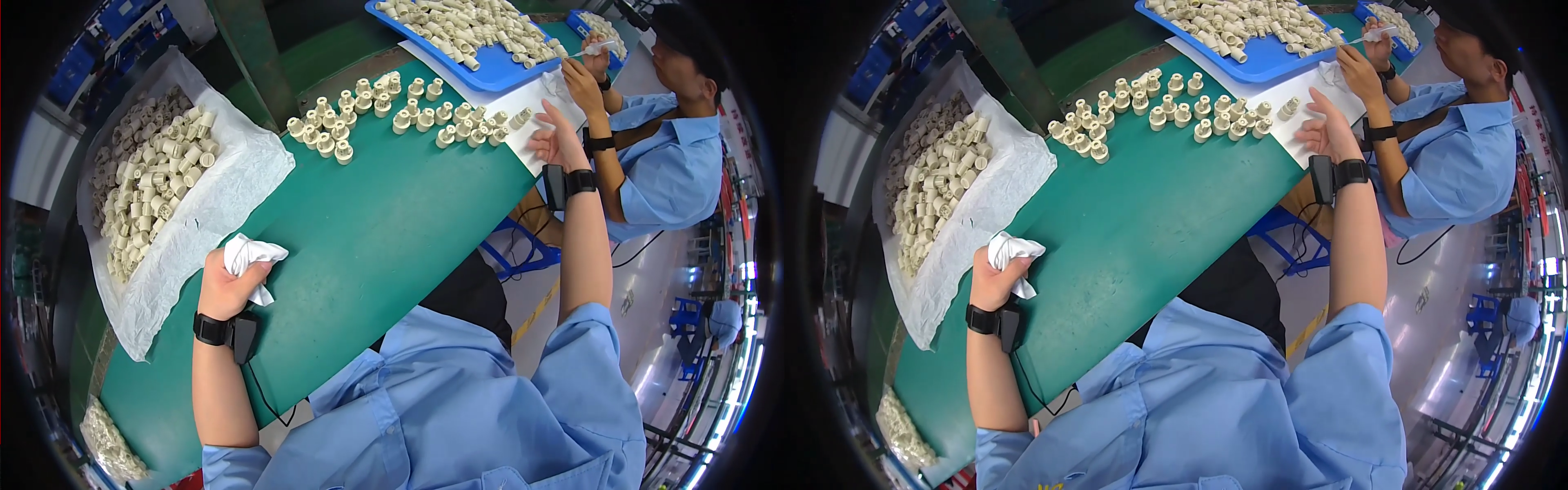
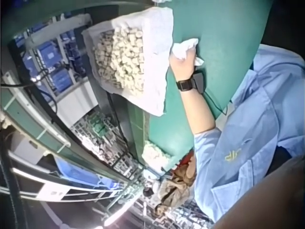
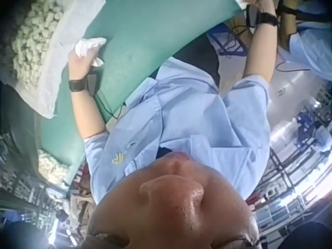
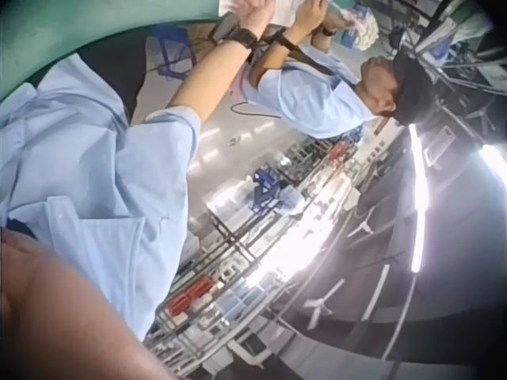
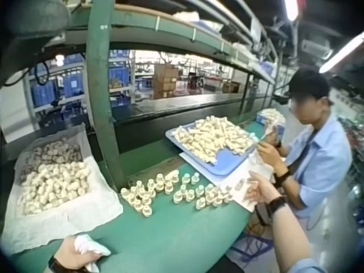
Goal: The person picks up a plastic component from a tray, wipes it with a cloth, and places it on the table, repeating this process for several components.
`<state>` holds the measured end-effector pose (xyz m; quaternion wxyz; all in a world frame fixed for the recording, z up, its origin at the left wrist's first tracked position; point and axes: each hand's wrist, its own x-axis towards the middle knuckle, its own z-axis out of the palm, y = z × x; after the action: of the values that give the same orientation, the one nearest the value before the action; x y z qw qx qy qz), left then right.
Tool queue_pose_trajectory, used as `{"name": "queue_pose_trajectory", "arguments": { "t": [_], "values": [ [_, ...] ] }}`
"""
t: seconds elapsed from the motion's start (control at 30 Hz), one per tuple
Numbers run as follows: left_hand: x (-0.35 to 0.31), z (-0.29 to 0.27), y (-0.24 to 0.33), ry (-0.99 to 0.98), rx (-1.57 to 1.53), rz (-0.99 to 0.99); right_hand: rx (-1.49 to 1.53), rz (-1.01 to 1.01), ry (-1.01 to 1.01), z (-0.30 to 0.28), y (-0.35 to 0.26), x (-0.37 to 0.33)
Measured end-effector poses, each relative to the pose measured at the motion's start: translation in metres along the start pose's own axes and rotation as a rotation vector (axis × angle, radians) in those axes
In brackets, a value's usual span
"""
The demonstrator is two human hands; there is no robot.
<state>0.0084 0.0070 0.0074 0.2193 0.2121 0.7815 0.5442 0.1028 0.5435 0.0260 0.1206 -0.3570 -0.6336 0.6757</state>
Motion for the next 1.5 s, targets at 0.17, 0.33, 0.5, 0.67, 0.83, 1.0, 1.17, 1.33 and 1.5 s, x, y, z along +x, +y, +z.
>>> {"name": "queue_pose_trajectory", "arguments": {
  "t": [0.17, 0.33, 0.5, 0.67, 0.83, 1.0, 1.17, 1.33, 1.5],
  "values": [
    [0.001, 0.001, 0.003, 0.010, -0.009, -0.029, -0.168, 0.112, -0.071, -0.003, 0.001, 0.013],
    [-0.001, 0.000, 0.000, 0.008, 0.008, -0.012, -0.137, 0.159, -0.112, 0.007, -0.006, 0.007],
    [0.001, 0.001, 0.000, 0.019, 0.003, -0.019, -0.198, 0.140, -0.023, 0.013, -0.002, 0.006],
    [0.002, 0.003, 0.000, 0.030, 0.002, -0.042, -0.267, 0.137, -0.041, 0.011, -0.001, 0.013],
    [0.001, 0.002, 0.002, 0.059, -0.031, -0.037, -0.321, 0.103, -0.050, 0.019, -0.001, 0.009],
    [0.000, 0.001, 0.002, 0.031, 0.009, -0.028, -0.326, 0.183, -0.049, 0.014, -0.001, 0.011],
    [-0.001, 0.000, 0.000, 0.008, 0.019, -0.013, -0.308, 0.108, -0.016, 0.026, -0.005, 0.002],
    [0.002, -0.001, -0.001, -0.014, 0.018, 0.008, -0.281, 0.111, -0.083, 0.013, 0.003, 0.006],
    [-0.002, -0.002, 0.000, -0.016, -0.044, 0.024, -0.194, -0.043, -0.075, 0.028, 0.004, -0.016]
  ]
}}
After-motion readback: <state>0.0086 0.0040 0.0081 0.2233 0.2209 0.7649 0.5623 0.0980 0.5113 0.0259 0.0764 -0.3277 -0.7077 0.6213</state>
